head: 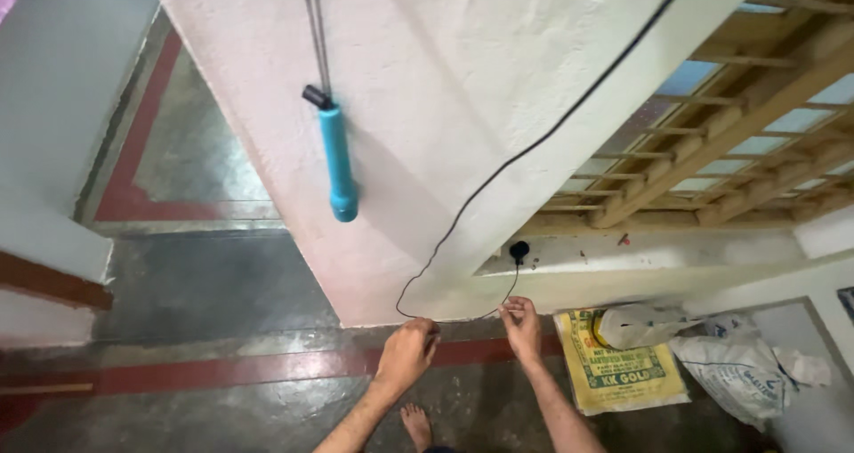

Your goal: The person connects several electronic devices to chargers and plugs them into wall sockets. They handle a power bank, a smartwatch, and a smartphone, connecting each to a charging cable and then to a power source.

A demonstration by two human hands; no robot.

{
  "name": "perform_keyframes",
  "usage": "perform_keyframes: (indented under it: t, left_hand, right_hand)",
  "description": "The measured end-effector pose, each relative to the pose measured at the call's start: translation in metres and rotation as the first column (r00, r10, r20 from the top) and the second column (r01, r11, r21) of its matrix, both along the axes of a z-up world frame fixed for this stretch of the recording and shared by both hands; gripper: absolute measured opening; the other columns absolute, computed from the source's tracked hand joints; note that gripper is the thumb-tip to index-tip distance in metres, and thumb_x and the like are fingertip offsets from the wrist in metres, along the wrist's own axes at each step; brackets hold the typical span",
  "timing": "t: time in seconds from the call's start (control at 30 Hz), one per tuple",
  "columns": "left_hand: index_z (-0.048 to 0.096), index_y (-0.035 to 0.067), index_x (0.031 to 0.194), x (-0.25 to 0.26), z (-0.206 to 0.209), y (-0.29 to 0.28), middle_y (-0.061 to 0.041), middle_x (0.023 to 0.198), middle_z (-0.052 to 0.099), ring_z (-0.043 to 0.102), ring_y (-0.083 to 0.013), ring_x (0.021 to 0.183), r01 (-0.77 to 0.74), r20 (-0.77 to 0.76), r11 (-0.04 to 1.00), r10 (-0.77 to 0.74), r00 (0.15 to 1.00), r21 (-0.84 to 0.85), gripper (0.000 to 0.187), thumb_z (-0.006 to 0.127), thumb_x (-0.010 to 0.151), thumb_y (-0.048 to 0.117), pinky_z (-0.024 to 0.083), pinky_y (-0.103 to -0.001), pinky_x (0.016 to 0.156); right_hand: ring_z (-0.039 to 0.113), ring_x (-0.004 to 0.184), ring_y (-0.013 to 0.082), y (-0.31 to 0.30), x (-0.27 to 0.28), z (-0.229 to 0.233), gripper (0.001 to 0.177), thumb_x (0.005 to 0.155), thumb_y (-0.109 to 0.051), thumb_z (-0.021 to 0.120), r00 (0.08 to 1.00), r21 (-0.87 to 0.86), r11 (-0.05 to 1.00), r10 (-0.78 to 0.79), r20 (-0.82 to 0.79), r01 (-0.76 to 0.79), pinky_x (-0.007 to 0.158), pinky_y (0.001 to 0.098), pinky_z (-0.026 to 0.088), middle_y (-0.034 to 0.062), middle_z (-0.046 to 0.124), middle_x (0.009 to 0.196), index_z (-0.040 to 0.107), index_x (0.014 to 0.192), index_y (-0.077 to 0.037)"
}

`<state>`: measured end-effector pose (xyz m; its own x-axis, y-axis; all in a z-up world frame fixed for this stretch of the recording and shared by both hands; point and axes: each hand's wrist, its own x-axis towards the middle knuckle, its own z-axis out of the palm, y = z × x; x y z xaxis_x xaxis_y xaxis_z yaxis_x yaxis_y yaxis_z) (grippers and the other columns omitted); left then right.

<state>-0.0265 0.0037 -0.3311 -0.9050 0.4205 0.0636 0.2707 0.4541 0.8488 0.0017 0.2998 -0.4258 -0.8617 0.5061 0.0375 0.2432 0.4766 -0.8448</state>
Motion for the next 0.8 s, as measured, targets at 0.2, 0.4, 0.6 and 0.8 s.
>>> perform_keyframes:
  t: [0.2,0.4,0.6,0.8]
  left_hand:
    - [0.069,0.005,0.098,0.009,-0.013,-0.015,-0.017,0.095,0.071,0.069,-0.0376,0.092,-0.025,0.063,0.999,0.027,0.998,-0.034,0.016,0.072,0.087,0.015,0.055,-0.047,0.078]
    - [0.067,0.005,0.094,0.030,-0.030,-0.032,-0.017,0.092,0.071,0.068,-0.0391,0.092,-0.077,0.170,0.990,0.096,0.981,-0.117,0.017,0.072,0.089,0.020,0.054,-0.049,0.076]
    - [0.068,0.005,0.094,0.041,-0.038,-0.061,-0.017,0.091,0.073,0.070,-0.0380,0.090,-0.178,0.217,0.983,0.182,0.959,-0.038,0.017,0.073,0.087,0.020,0.055,-0.047,0.076]
    - [0.070,0.005,0.094,0.040,-0.038,-0.118,-0.015,0.091,0.074,0.071,-0.0360,0.090,-0.193,0.227,0.981,0.183,0.957,0.025,0.015,0.073,0.087,0.018,0.056,-0.045,0.078]
  right_hand:
    - [0.068,0.088,0.0172,-0.002,-0.008,0.001,0.037,0.089,-0.020,0.077,1.000,-0.126,0.992,0.018,0.014,-0.016,0.075,0.0312,0.057,0.0091,0.073,0.099,0.062,0.118,-0.003]
    - [0.071,0.080,0.0131,-0.006,0.000,0.002,0.024,0.096,-0.023,0.067,0.993,-0.335,0.942,0.036,0.114,0.005,0.069,0.0288,0.055,0.0060,0.074,0.093,0.065,0.110,-0.003]
    - [0.070,0.073,0.0154,-0.021,-0.001,0.010,0.029,0.102,-0.029,0.060,0.990,-0.343,0.936,0.111,0.086,-0.075,0.068,0.0277,0.054,0.0086,0.075,0.085,0.070,0.104,-0.002]
    - [0.069,0.070,0.0158,-0.063,-0.009,0.021,0.036,0.107,-0.032,0.053,0.997,-0.299,0.954,0.020,0.072,0.003,0.065,0.0283,0.054,0.0098,0.074,0.081,0.071,0.104,0.000]
